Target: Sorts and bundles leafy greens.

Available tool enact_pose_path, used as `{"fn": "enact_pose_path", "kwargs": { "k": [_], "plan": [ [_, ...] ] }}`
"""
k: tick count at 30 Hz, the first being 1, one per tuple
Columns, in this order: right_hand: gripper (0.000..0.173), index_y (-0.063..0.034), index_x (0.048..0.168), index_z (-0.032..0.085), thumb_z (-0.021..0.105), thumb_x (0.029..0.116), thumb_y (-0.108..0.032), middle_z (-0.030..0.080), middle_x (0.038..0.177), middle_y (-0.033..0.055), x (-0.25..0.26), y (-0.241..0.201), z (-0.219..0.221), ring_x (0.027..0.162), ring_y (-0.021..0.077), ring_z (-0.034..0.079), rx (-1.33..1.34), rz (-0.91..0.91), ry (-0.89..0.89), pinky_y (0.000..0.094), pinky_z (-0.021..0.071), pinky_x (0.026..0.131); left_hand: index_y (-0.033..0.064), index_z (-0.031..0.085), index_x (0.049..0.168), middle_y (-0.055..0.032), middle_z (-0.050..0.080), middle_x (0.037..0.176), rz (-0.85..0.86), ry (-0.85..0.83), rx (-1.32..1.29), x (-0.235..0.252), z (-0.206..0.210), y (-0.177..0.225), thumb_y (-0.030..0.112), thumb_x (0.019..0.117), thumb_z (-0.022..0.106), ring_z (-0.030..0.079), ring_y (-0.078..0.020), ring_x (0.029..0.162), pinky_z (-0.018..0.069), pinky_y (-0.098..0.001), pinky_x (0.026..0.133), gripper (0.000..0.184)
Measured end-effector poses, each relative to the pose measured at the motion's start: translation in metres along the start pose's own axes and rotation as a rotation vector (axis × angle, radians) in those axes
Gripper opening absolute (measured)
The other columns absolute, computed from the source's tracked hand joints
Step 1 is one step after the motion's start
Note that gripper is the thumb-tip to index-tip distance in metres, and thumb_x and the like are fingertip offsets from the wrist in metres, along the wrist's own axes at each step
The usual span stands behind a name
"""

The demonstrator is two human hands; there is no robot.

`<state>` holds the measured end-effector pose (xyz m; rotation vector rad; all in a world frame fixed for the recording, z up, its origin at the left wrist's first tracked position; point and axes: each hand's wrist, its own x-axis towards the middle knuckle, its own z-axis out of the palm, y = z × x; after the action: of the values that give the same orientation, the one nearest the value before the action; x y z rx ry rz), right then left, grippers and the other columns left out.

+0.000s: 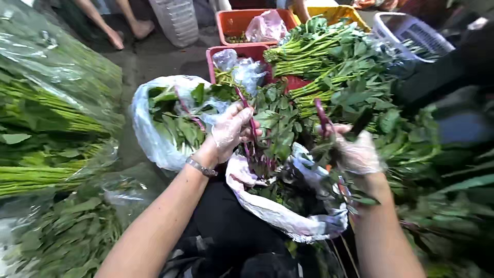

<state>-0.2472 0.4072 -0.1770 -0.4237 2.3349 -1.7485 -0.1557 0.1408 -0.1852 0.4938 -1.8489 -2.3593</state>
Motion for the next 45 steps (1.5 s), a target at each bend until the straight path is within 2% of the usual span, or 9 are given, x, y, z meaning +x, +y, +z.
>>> {"fn": "enact_pose_path", "kwargs": {
  "k": [4,10,19,26,32,35,39,42,45],
  "plan": [
    [0.015,-0.0102,0.104,0.065,0.051,0.1031,-0.005,0.068,0.083,-0.0077,0.016,0.012,0.013,0.069,-0.0021,0.062,0.181,0.040,-0.107,0.0155,0.0545,0.063,0.0109,0.052,0.121,-0.0015,0.071,0.096,0.020,-0.069,0.100,0.000,0.021,-0.011,0.024,0.1100,0.044,0.070,-0.0100,0.077,0.0584,-0.0254,0.071,0.019],
    [0.015,-0.0102,0.095,0.065,0.067,0.0880,0.002,0.069,0.090,-0.0078,0.030,0.022,0.022,0.075,-0.0016,0.063,0.207,-0.151,-0.044,0.0171,0.0553,0.067,0.0116,0.052,0.139,-0.0024,0.070,0.098,0.029,-0.054,0.112,-0.002,0.018,-0.007,0.016,0.1079,0.049,0.071,-0.0113,0.078,0.0597,-0.0252,0.070,0.032],
    [0.019,0.0002,0.101,0.066,0.077,0.0853,-0.002,0.068,0.089,0.0044,0.000,0.019,0.065,0.069,0.0061,0.062,-0.017,-0.264,-0.034,0.0242,0.0555,0.063,0.0092,0.057,0.131,-0.0057,0.069,0.102,0.016,-0.052,0.068,-0.004,0.049,-0.027,0.013,0.1050,0.056,0.069,-0.0126,0.077,0.0607,-0.0291,0.068,0.027],
    [0.015,-0.0019,0.095,0.064,0.075,0.0845,0.001,0.066,0.086,-0.0007,-0.007,0.015,0.087,0.073,-0.0020,0.061,0.018,-0.314,0.005,0.0154,0.0531,0.068,0.0071,0.062,0.123,-0.0026,0.071,0.092,0.116,0.016,0.158,-0.006,0.043,-0.028,0.012,0.1022,0.061,0.067,-0.0078,0.069,0.0587,-0.0244,0.063,0.022],
    [0.011,0.0005,0.100,0.070,0.061,0.0951,-0.003,0.073,0.096,-0.0011,0.009,0.007,0.079,0.080,-0.0015,0.065,0.141,-0.329,-0.165,0.0193,0.0567,0.075,0.0072,0.056,0.122,-0.0018,0.066,0.089,-0.045,0.036,0.075,0.005,0.037,-0.006,0.019,0.1084,0.049,0.064,-0.0075,0.067,0.0564,-0.0227,0.060,0.019],
    [0.007,-0.0068,0.099,0.067,0.060,0.0969,-0.006,0.070,0.090,-0.0083,0.017,0.003,0.061,0.068,-0.0040,0.060,0.199,-0.246,-0.039,0.0161,0.0517,0.060,0.0061,0.049,0.129,-0.0025,0.067,0.098,-0.077,0.007,-0.088,0.002,0.023,-0.003,0.016,0.1105,0.040,0.070,-0.0115,0.078,0.0610,-0.0269,0.069,0.023],
    [0.011,-0.0098,0.098,0.067,0.059,0.0959,-0.003,0.073,0.096,-0.0085,0.021,0.018,0.047,0.076,-0.0028,0.065,0.209,-0.272,-0.014,0.0162,0.0555,0.067,0.0072,0.050,0.124,-0.0027,0.071,0.098,-0.047,0.019,-0.146,-0.002,0.010,-0.006,0.015,0.1107,0.037,0.072,-0.0129,0.080,0.0617,-0.0269,0.071,0.020],
    [0.014,-0.0032,0.107,0.069,0.059,0.0981,-0.008,0.074,0.104,-0.0007,0.015,0.024,0.054,0.091,0.0050,0.070,0.146,-0.256,-0.102,0.0250,0.0598,0.082,0.0107,0.050,0.128,-0.0029,0.071,0.105,-0.017,0.001,-0.128,-0.007,0.001,-0.011,0.019,0.1110,0.038,0.072,-0.0133,0.082,0.0612,-0.0268,0.072,0.023],
    [0.053,0.0002,0.138,0.057,0.069,0.0889,-0.014,0.069,0.126,0.0079,-0.005,0.022,0.071,0.106,0.0092,0.068,0.087,-0.238,-0.392,0.0300,0.0582,0.091,0.0132,0.048,0.135,-0.0008,0.069,0.108,0.050,-0.003,-0.032,-0.021,0.008,-0.016,0.023,0.1108,0.040,0.070,-0.0100,0.084,0.0594,-0.0255,0.073,0.028]
  ]
}}
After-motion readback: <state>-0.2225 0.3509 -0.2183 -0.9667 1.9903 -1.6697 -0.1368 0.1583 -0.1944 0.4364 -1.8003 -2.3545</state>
